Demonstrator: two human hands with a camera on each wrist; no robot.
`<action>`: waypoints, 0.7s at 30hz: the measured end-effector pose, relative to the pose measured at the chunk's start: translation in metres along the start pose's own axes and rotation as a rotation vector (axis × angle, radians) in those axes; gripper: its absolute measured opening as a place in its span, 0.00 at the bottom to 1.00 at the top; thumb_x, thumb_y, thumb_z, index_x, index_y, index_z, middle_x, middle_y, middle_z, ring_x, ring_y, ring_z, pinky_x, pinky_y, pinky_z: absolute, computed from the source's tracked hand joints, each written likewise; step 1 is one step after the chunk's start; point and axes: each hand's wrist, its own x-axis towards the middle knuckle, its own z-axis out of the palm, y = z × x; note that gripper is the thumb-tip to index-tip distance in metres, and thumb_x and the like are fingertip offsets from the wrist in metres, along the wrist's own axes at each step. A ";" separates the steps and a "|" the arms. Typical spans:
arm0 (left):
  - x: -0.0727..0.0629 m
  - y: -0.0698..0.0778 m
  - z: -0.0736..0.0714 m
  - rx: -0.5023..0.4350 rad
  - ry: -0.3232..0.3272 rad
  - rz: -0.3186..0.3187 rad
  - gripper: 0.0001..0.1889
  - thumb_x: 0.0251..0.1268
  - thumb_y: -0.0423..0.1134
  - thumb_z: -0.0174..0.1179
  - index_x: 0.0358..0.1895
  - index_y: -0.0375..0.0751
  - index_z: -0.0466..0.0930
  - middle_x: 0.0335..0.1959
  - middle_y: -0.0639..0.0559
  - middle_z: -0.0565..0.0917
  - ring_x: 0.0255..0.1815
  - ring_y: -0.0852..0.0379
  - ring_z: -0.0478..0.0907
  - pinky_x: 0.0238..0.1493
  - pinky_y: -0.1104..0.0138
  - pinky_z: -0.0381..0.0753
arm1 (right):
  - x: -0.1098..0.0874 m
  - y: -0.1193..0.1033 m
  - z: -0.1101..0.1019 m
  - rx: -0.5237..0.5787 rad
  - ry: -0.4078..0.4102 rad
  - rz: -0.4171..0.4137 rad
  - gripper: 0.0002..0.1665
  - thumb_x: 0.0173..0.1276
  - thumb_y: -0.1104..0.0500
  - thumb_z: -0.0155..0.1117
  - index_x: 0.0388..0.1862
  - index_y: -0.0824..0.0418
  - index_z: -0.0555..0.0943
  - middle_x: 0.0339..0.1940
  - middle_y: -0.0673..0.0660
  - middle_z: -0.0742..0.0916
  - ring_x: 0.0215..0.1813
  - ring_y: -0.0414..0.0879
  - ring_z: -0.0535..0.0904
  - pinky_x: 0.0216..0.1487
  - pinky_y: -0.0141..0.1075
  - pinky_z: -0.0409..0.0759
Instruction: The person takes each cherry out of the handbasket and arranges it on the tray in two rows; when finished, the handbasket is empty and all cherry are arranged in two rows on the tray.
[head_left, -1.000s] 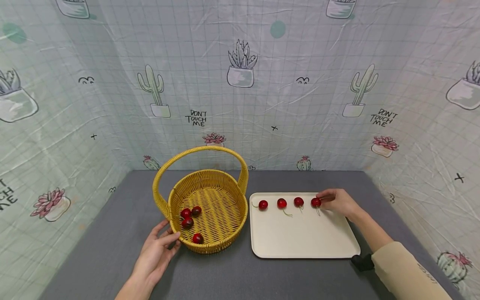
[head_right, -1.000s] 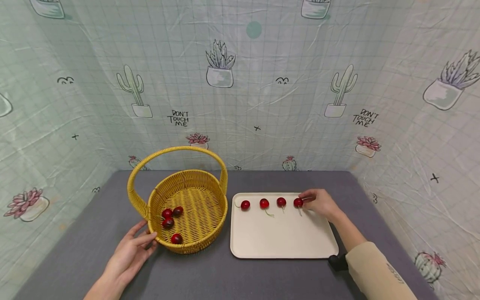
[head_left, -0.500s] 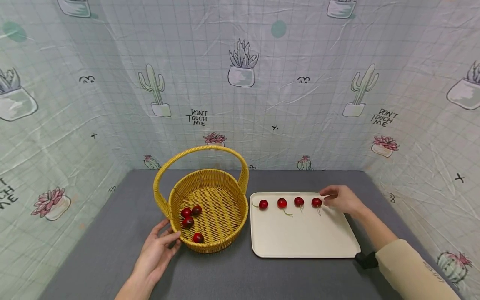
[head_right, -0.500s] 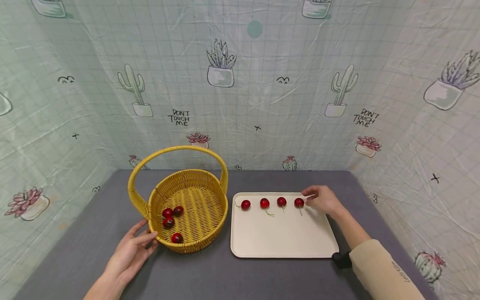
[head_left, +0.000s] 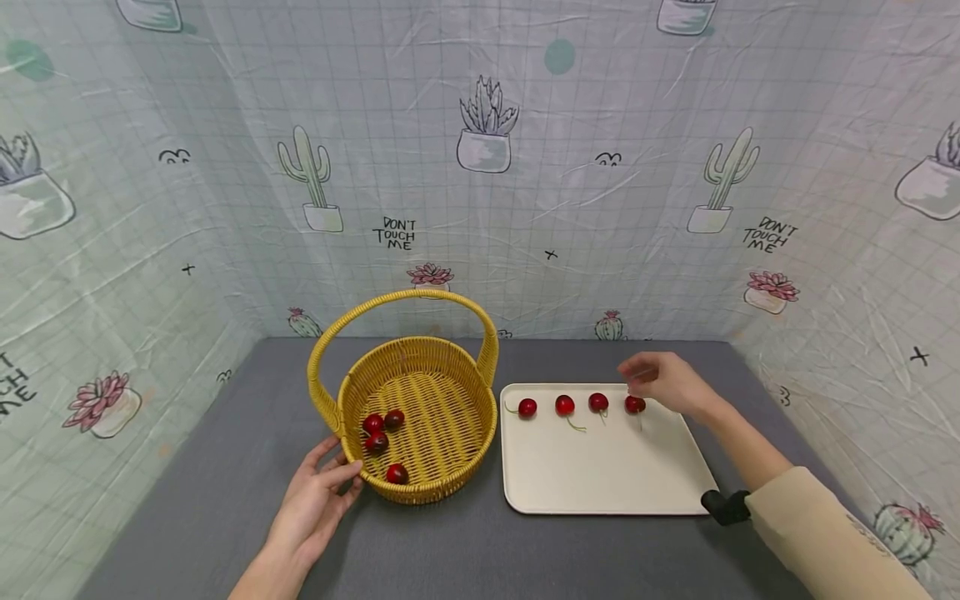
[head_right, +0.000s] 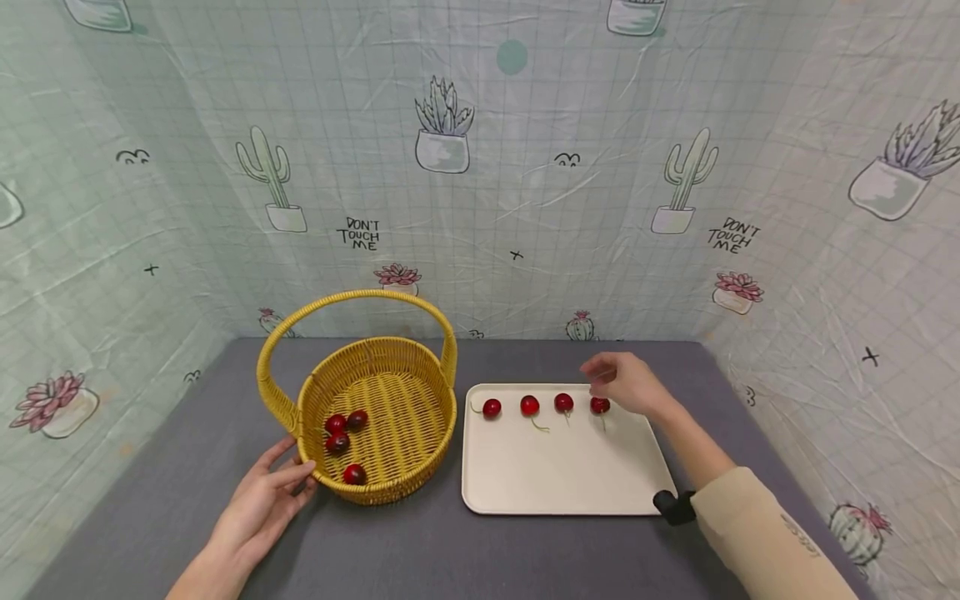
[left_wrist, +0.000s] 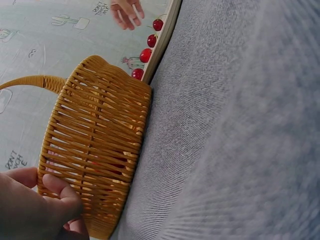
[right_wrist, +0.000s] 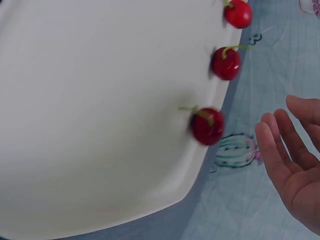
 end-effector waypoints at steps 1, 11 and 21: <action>0.000 0.000 0.000 -0.001 0.000 0.000 0.37 0.78 0.25 0.53 0.78 0.43 0.40 0.64 0.46 0.66 0.48 0.59 0.72 0.48 0.64 0.74 | 0.001 -0.005 0.001 0.005 -0.003 -0.011 0.19 0.73 0.67 0.66 0.61 0.68 0.80 0.57 0.67 0.84 0.57 0.61 0.81 0.52 0.52 0.82; 0.000 0.000 0.000 0.000 0.006 -0.005 0.37 0.78 0.25 0.53 0.78 0.43 0.40 0.64 0.46 0.66 0.48 0.59 0.72 0.48 0.64 0.74 | 0.004 -0.049 0.016 -0.015 -0.055 -0.144 0.16 0.70 0.68 0.67 0.56 0.64 0.84 0.52 0.59 0.86 0.51 0.54 0.84 0.43 0.41 0.83; -0.001 0.001 0.001 0.008 0.011 0.000 0.38 0.78 0.26 0.53 0.80 0.43 0.39 0.63 0.46 0.65 0.48 0.59 0.72 0.47 0.65 0.74 | 0.009 -0.090 0.040 -0.061 -0.138 -0.244 0.15 0.68 0.68 0.70 0.52 0.59 0.85 0.47 0.53 0.87 0.48 0.49 0.84 0.37 0.41 0.84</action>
